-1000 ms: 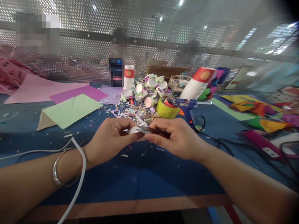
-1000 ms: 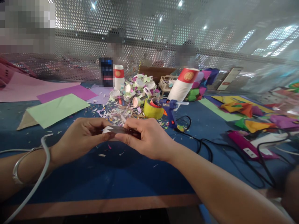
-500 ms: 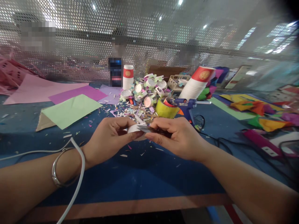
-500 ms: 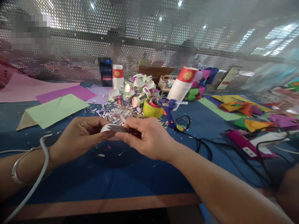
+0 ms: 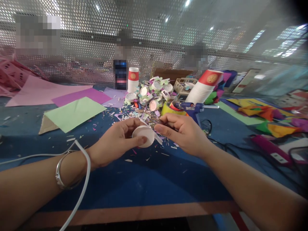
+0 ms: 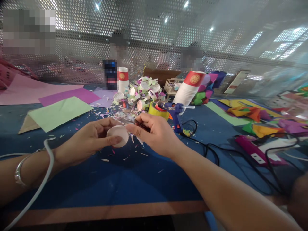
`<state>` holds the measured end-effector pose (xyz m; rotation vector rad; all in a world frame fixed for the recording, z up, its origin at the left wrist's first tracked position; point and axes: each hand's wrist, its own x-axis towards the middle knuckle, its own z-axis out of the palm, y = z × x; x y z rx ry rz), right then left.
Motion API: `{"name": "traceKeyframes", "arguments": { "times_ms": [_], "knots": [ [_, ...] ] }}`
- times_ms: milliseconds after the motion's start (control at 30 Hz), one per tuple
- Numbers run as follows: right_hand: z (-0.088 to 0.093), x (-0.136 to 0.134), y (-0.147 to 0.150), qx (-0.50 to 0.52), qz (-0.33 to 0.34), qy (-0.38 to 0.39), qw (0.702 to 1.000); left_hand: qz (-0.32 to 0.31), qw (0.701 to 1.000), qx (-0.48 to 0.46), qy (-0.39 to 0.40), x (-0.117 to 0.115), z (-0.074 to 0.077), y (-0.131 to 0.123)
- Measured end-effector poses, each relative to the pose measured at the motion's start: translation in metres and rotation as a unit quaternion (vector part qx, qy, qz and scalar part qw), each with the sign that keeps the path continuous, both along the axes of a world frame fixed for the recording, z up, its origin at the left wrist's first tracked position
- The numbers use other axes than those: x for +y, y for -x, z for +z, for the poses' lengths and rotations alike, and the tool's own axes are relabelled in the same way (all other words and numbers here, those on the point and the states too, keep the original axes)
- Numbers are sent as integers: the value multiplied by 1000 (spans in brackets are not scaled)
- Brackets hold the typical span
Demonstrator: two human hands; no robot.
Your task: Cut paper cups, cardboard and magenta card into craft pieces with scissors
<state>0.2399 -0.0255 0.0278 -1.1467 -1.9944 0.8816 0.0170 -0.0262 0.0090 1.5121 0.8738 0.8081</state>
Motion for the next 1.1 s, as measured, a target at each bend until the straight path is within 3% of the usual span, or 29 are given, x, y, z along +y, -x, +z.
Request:
{"name": "traceKeyframes", "arguments": {
  "times_ms": [133,367,533,600,700,867,1100],
  "knots": [
    [-4,3,0,26,8,45,999,0,1000,-14,25,-1,0,-2],
    [-6,4,4,14,31,73,997,-39,994,99,-11,1,0,1],
    [-10,4,6,12,68,110,992,-67,990,117,-30,1,0,2],
    [-11,5,6,5,72,113,991,-68,993,96,-15,1,-1,1],
    [-9,5,5,30,76,126,989,-74,995,6,67,-1,0,0],
    [-4,4,2,133,70,171,974,-101,959,-170,204,-1,6,2],
    [-6,5,0,195,84,216,953,-135,951,-179,212,1,10,7]
  ]
}}
